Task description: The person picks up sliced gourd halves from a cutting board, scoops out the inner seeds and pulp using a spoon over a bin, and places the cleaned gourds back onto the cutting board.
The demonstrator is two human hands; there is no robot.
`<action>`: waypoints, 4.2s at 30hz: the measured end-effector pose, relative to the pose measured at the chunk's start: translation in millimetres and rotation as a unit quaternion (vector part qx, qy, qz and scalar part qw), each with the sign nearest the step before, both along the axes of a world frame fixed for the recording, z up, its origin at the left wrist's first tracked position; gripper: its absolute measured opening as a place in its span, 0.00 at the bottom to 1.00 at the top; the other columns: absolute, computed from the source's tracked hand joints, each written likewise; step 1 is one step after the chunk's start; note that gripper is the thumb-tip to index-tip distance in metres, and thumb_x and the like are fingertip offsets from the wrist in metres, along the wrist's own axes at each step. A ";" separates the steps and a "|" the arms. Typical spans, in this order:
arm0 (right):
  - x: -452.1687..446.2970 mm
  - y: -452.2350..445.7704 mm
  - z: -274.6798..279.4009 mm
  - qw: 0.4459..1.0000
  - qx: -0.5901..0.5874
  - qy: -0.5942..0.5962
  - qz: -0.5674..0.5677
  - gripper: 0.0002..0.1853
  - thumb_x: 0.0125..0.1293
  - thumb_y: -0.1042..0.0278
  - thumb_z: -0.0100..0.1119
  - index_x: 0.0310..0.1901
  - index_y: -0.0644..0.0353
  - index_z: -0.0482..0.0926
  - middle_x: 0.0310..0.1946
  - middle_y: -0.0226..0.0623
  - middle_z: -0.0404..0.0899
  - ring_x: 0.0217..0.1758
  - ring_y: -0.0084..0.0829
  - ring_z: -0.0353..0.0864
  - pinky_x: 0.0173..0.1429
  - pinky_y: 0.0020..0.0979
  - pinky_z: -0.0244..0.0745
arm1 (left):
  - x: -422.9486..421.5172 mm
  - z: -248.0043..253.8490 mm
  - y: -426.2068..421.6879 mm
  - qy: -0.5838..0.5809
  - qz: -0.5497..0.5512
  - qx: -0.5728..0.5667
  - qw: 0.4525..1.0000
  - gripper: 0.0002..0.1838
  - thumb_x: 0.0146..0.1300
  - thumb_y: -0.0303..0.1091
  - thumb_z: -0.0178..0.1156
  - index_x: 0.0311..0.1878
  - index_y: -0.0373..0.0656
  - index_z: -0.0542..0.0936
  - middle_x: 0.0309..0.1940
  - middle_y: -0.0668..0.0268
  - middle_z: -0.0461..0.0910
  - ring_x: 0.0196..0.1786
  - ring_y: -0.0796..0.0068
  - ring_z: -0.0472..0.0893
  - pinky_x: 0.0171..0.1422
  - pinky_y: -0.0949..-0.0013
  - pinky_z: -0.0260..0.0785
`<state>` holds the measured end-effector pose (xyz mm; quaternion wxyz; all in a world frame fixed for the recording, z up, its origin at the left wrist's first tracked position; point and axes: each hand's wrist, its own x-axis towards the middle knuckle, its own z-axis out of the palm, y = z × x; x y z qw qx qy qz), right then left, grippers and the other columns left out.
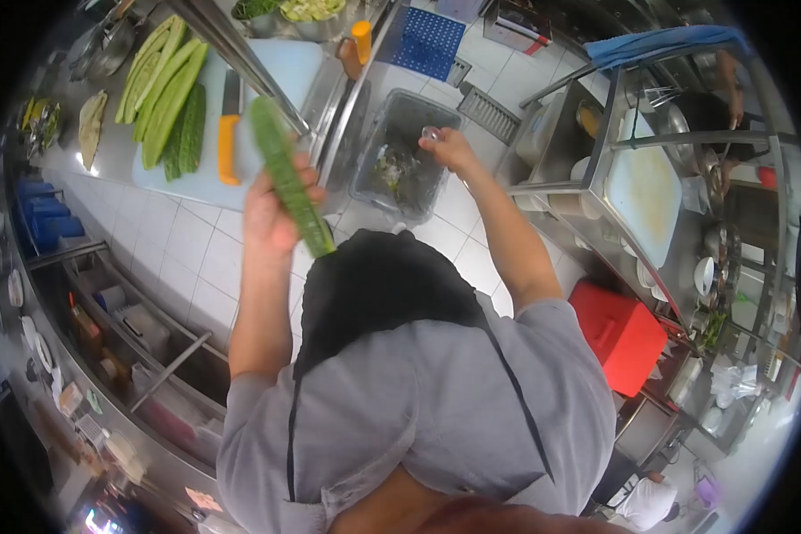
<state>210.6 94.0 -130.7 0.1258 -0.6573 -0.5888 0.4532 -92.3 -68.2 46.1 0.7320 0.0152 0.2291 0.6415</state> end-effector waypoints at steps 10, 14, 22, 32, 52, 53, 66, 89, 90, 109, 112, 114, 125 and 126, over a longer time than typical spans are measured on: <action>37.6 4.3 55.5 0.972 0.216 -0.054 0.069 0.12 0.60 0.72 0.53 0.43 0.66 0.79 0.30 0.59 0.83 0.35 0.56 0.85 0.42 0.51 0.77 | 114.8 -70.2 97.2 -0.035 -0.215 0.036 0.975 0.32 0.64 0.62 0.57 0.60 0.46 0.73 0.37 0.61 0.75 0.32 0.71 0.74 0.32 0.68 0.70; 20.6 -16.2 130.3 0.942 0.316 -0.089 0.072 0.09 0.60 0.75 0.51 0.41 0.66 0.78 0.31 0.61 0.82 0.38 0.61 0.83 0.48 0.55 0.77 | 126.7 -76.7 108.5 0.079 -0.176 0.034 0.981 0.32 0.69 0.58 0.51 0.62 0.40 0.73 0.43 0.56 0.79 0.43 0.64 0.82 0.49 0.59 0.81; -0.7 16.7 167.8 0.888 0.397 -0.189 0.132 0.08 0.60 0.75 0.52 0.40 0.65 0.77 0.29 0.57 0.83 0.35 0.58 0.84 0.42 0.54 0.79 | 132.4 -61.5 122.0 0.224 -0.209 0.043 0.951 0.28 0.76 0.57 0.45 0.67 0.46 0.68 0.46 0.56 0.80 0.39 0.67 0.83 0.38 0.63 0.81; -23.0 34.7 196.2 0.898 0.329 -0.217 0.197 0.13 0.60 0.69 0.57 0.42 0.71 0.80 0.34 0.60 0.84 0.41 0.57 0.87 0.46 0.47 0.83 | 137.9 -40.5 124.3 0.358 -0.205 0.076 0.908 0.30 0.78 0.51 0.44 0.79 0.59 0.52 0.41 0.59 0.77 0.33 0.71 0.79 0.31 0.66 0.78; -23.2 20.7 180.8 0.926 0.290 -0.191 0.146 0.12 0.58 0.68 0.58 0.37 0.69 0.81 0.27 0.53 0.85 0.41 0.54 0.86 0.49 0.47 0.80 | 152.2 -43.8 110.3 0.325 -0.152 0.087 0.929 0.28 0.80 0.49 0.39 0.79 0.57 0.53 0.39 0.59 0.77 0.31 0.72 0.78 0.30 0.69 0.76; -23.2 18.6 177.9 0.931 0.282 -0.186 0.135 0.12 0.58 0.67 0.57 0.36 0.69 0.82 0.27 0.53 0.85 0.41 0.54 0.86 0.50 0.47 0.80 | 152.9 -45.0 109.1 0.320 -0.146 0.086 0.932 0.28 0.80 0.49 0.39 0.79 0.57 0.54 0.39 0.59 0.77 0.30 0.71 0.78 0.30 0.69 0.75; -19.2 -2.0 181.6 0.887 0.267 -0.223 0.305 0.10 0.56 0.66 0.61 0.35 0.63 0.85 0.30 0.49 0.86 0.40 0.49 0.87 0.48 0.44 0.82 | 136.3 -46.1 101.7 0.316 -0.204 0.043 0.925 0.20 0.80 0.50 0.40 0.65 0.50 0.67 0.34 0.60 0.77 0.27 0.70 0.76 0.25 0.68 0.71; -33.1 14.3 128.8 0.878 0.313 -0.225 0.283 0.13 0.62 0.67 0.53 0.44 0.64 0.81 0.36 0.55 0.85 0.42 0.52 0.87 0.49 0.46 0.81 | 81.4 -82.0 81.6 0.147 -0.174 0.031 0.973 0.37 0.66 0.29 0.54 0.77 0.45 0.55 0.62 0.50 0.73 0.51 0.53 0.81 0.43 0.65 0.77; -34.7 12.6 132.0 0.875 0.309 -0.227 0.296 0.14 0.62 0.66 0.53 0.43 0.64 0.81 0.36 0.55 0.85 0.42 0.52 0.87 0.49 0.46 0.81 | 81.8 -82.3 84.9 0.173 -0.168 0.023 0.970 0.36 0.67 0.29 0.54 0.78 0.45 0.55 0.61 0.51 0.74 0.50 0.55 0.81 0.41 0.66 0.76; -34.9 -6.5 137.1 0.912 0.243 -0.105 0.314 0.20 0.66 0.53 0.55 0.41 0.65 0.83 0.39 0.57 0.84 0.46 0.56 0.84 0.53 0.50 0.78 | 109.7 -75.3 142.2 0.277 -0.121 -0.024 0.953 0.28 0.69 0.27 0.53 0.71 0.34 0.64 0.59 0.54 0.76 0.56 0.63 0.81 0.58 0.60 0.77; -32.8 -12.0 143.3 0.909 0.254 -0.110 0.312 0.20 0.66 0.52 0.56 0.41 0.64 0.83 0.38 0.56 0.84 0.45 0.55 0.84 0.52 0.50 0.78 | 111.7 -78.8 147.8 0.278 -0.106 -0.011 0.954 0.27 0.67 0.23 0.54 0.70 0.33 0.66 0.58 0.54 0.77 0.54 0.65 0.81 0.56 0.63 0.77; -28.6 -17.1 146.0 0.908 0.265 -0.105 0.308 0.20 0.66 0.51 0.57 0.42 0.64 0.83 0.37 0.56 0.84 0.45 0.54 0.84 0.51 0.51 0.78 | 114.3 -87.4 150.4 0.324 -0.076 0.012 0.943 0.28 0.67 0.22 0.55 0.71 0.33 0.66 0.58 0.55 0.77 0.53 0.65 0.82 0.56 0.64 0.77; -8.0 -8.6 61.9 0.955 0.188 -0.101 0.207 0.19 0.63 0.58 0.57 0.49 0.63 0.82 0.41 0.57 0.84 0.49 0.55 0.84 0.57 0.49 0.76 | 96.7 -68.6 140.6 0.252 0.006 0.127 0.959 0.28 0.69 0.20 0.52 0.73 0.33 0.63 0.64 0.48 0.72 0.59 0.55 0.80 0.59 0.60 0.79; -9.5 -8.0 59.4 0.957 0.198 -0.098 0.190 0.18 0.63 0.60 0.56 0.49 0.63 0.82 0.41 0.58 0.84 0.49 0.56 0.84 0.58 0.49 0.76 | 96.4 -67.6 138.0 0.242 0.003 0.129 0.962 0.28 0.70 0.20 0.51 0.73 0.33 0.62 0.64 0.47 0.72 0.60 0.53 0.80 0.60 0.59 0.79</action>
